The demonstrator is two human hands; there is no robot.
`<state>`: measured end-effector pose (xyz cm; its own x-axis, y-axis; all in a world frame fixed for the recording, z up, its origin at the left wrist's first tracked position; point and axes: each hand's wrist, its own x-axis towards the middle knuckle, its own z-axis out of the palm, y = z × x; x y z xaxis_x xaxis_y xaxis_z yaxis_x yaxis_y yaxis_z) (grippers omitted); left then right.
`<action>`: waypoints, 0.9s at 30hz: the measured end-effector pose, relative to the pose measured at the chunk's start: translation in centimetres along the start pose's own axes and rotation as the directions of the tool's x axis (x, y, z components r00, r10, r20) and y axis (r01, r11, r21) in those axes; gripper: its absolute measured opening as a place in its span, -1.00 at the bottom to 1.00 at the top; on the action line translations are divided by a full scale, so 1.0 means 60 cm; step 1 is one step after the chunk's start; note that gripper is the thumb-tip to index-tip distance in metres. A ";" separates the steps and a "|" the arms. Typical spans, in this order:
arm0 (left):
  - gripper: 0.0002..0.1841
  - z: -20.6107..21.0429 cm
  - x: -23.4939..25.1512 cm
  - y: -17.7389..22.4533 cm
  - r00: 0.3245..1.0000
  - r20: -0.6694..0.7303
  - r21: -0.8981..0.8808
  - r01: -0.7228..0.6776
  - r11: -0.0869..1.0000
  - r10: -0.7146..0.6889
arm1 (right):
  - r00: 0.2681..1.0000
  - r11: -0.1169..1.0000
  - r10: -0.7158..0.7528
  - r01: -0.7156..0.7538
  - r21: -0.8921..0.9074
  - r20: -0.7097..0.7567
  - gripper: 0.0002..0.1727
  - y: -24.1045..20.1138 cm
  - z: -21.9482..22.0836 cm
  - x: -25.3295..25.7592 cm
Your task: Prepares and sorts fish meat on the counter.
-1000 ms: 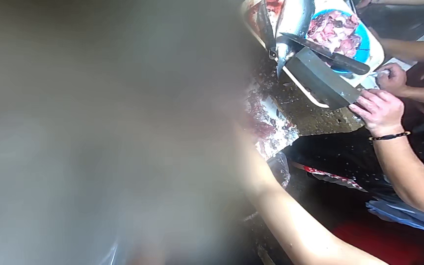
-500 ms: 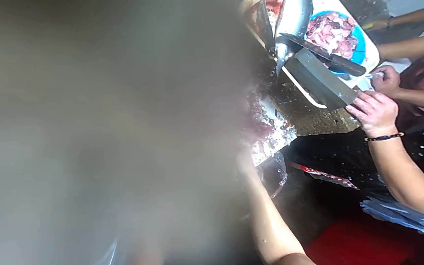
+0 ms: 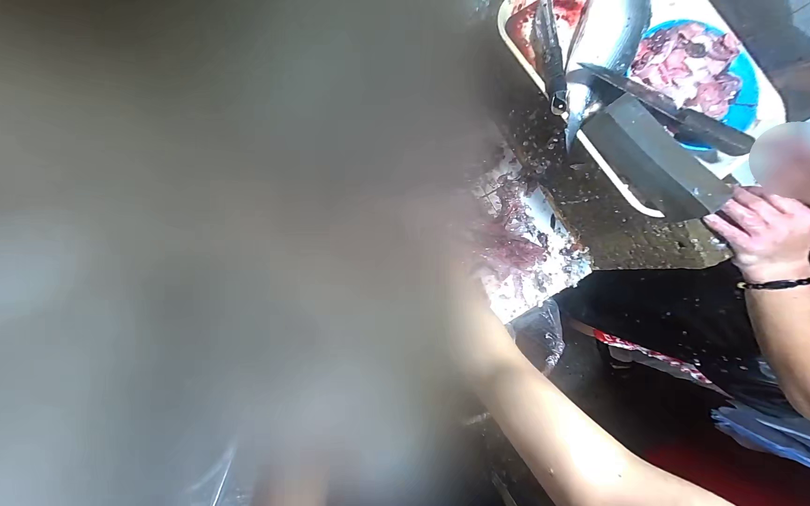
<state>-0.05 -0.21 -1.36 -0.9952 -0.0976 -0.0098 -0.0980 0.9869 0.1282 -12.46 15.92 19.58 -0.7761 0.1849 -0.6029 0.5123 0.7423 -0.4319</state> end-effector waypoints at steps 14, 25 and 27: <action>-0.49 -0.015 0.003 0.008 0.989 0.139 -0.025 0.056 0.998 -0.052 | 0.955 0.836 -0.290 0.287 0.467 -0.069 -0.53 0.429 0.144 0.105; -0.47 -0.027 0.007 0.012 0.980 0.193 -0.061 0.067 0.996 -0.054 | 0.870 0.757 -0.413 0.492 0.431 -0.268 -0.41 0.491 0.089 0.019; -0.49 -0.034 0.009 0.017 0.975 0.213 -0.066 0.079 0.995 -0.063 | 0.838 0.784 -0.433 0.532 0.321 -0.333 -0.38 0.486 0.079 0.021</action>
<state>-0.67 0.48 0.76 -0.9646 -0.1303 -0.2292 -0.1761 0.9653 0.1927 3.22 34.72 3.03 -0.9943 0.0480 -0.0952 0.1066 0.4733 -0.8744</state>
